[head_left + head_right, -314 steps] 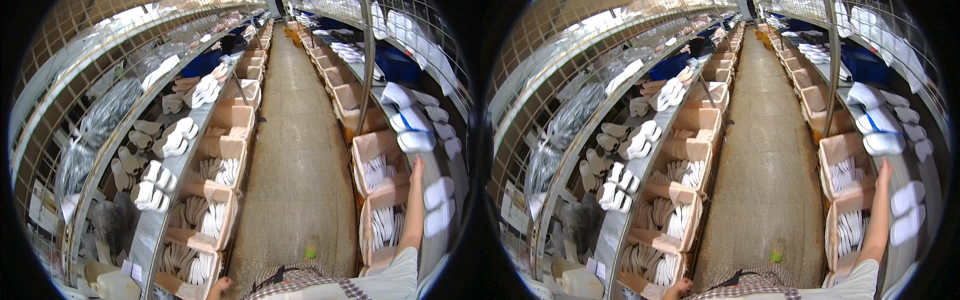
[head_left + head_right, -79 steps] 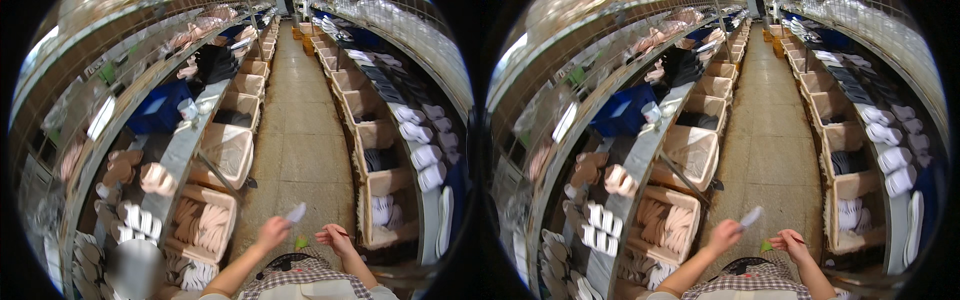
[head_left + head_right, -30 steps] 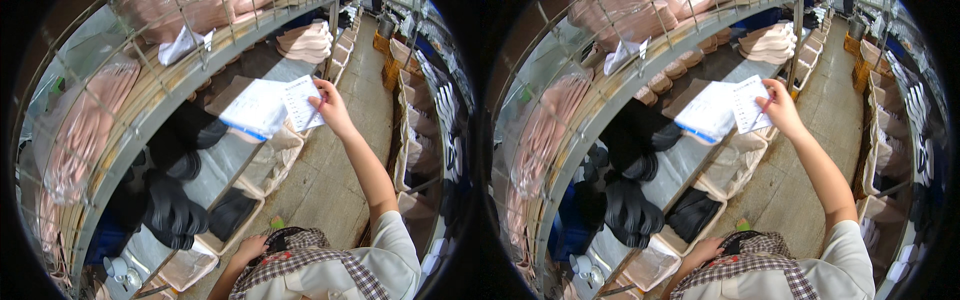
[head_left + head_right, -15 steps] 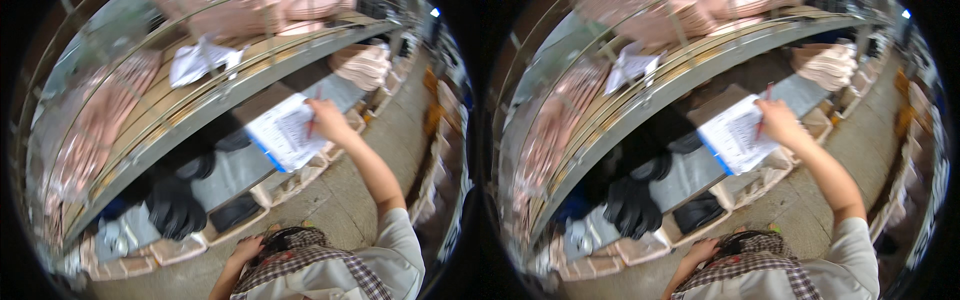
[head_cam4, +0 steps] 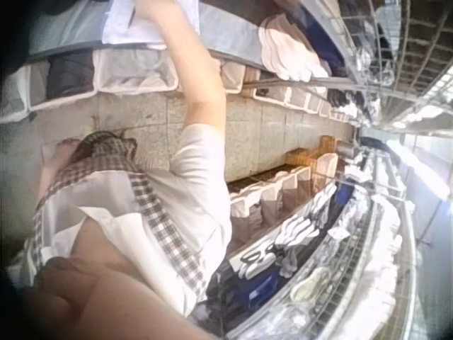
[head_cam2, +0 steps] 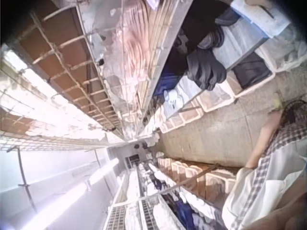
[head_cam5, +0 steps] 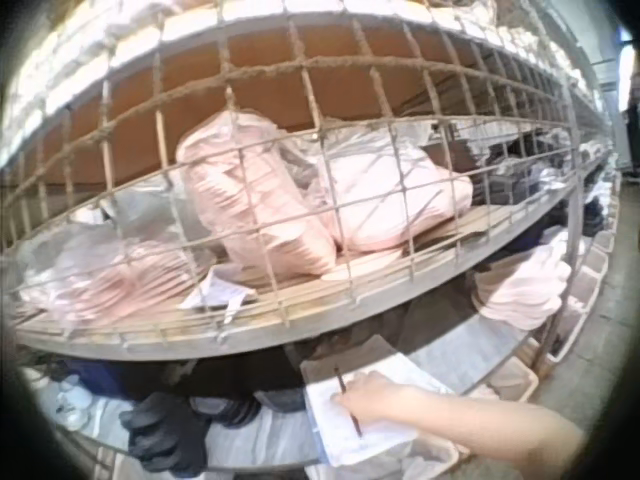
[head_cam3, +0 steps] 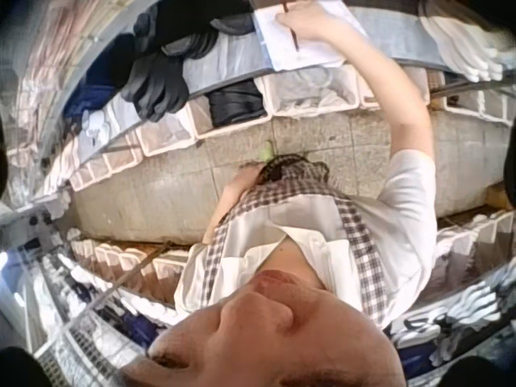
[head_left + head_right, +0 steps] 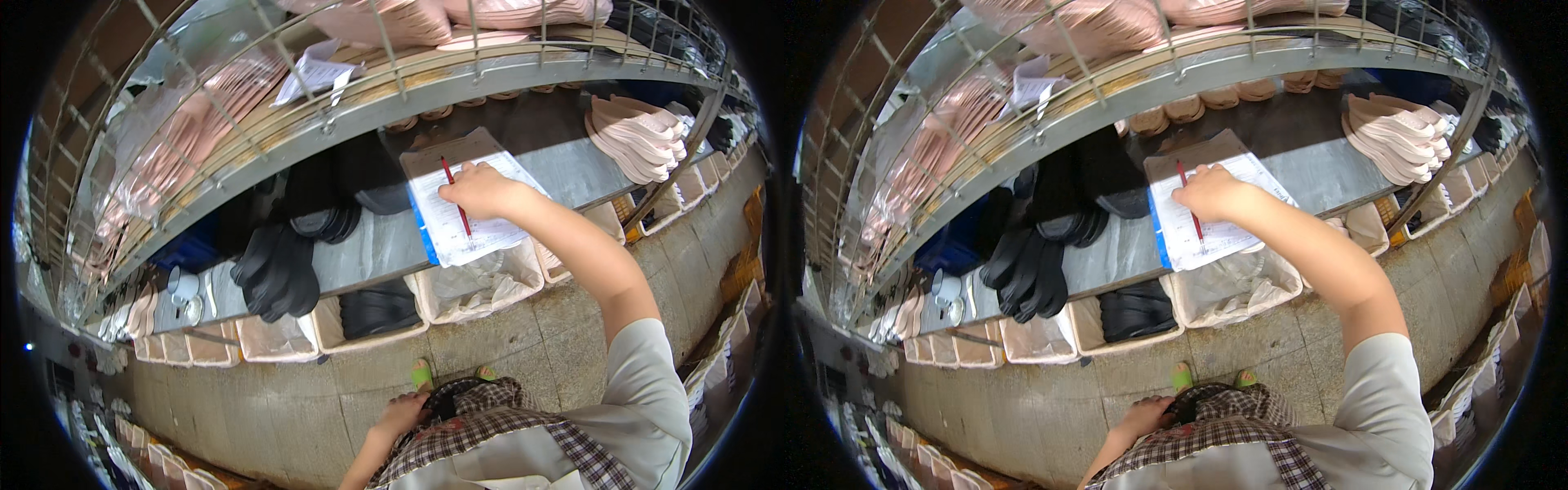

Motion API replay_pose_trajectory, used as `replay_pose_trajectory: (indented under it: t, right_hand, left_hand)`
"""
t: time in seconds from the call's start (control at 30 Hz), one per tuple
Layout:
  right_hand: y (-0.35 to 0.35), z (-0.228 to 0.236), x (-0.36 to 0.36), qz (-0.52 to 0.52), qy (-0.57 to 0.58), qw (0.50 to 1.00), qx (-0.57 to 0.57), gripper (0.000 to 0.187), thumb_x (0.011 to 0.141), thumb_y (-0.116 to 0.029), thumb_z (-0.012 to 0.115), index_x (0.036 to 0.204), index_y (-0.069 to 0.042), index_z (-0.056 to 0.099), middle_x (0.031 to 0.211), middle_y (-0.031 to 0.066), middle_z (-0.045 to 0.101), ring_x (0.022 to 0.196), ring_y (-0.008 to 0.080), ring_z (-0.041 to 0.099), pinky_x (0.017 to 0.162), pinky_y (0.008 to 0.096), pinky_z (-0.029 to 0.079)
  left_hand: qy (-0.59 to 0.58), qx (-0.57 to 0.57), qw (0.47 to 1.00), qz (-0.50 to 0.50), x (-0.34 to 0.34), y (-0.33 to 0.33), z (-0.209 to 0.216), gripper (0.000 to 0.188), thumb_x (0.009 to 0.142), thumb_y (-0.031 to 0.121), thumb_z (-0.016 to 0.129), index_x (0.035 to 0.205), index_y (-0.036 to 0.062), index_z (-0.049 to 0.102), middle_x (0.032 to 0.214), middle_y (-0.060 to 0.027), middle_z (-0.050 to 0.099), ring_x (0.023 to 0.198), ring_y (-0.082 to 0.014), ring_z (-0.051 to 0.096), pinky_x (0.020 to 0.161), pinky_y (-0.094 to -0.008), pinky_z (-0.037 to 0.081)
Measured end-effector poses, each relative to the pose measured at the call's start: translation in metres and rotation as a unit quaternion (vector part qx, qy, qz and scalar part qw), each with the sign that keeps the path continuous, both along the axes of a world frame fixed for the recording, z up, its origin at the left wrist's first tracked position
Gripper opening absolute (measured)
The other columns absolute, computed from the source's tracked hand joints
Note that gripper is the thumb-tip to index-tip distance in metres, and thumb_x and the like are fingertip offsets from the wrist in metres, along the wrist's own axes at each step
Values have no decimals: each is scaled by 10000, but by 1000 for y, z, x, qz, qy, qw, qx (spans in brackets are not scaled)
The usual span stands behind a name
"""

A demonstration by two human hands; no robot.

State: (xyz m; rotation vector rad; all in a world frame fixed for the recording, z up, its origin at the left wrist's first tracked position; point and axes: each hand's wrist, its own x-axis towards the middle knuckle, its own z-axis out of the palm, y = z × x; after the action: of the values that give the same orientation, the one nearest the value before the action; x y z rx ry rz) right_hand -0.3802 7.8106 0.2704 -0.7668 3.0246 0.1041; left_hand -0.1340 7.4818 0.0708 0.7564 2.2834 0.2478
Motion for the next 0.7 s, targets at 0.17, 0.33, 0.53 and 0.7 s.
replay_pose_trajectory:
  t: [0.17,0.33,0.53,0.7]
  right_hand:
    - [-9,0,-2,13,-55,998,21,215,810,-114,524,1007,-126,608,1040,164,602,1024,356,545,834,443,452]
    - [-13,5,0,15,-69,997,-10,245,810,-81,512,1030,-137,606,1039,158,585,1025,342,548,844,412,446]
    - [-42,27,18,-63,-21,998,-22,351,776,-20,520,1101,-124,598,1047,159,572,1001,337,557,840,394,453]
    - [-118,48,49,22,64,978,-196,255,767,-21,506,998,-42,612,900,158,593,881,330,589,763,401,477]
  left_hand:
    - [-1,1,996,85,25,-22,0,384,855,340,545,1150,99,504,1065,-177,598,981,-367,584,814,-462,477]
    - [65,41,990,120,21,-57,6,324,852,322,552,1079,94,516,1038,-189,601,939,-382,594,787,-467,482]
    - [61,49,986,149,-1,-135,6,425,856,333,572,1220,125,505,1144,-176,571,1028,-356,558,843,-423,465]
    - [105,117,968,196,-30,-222,11,419,843,303,601,1193,85,531,1115,-196,577,1005,-358,565,844,-414,465]
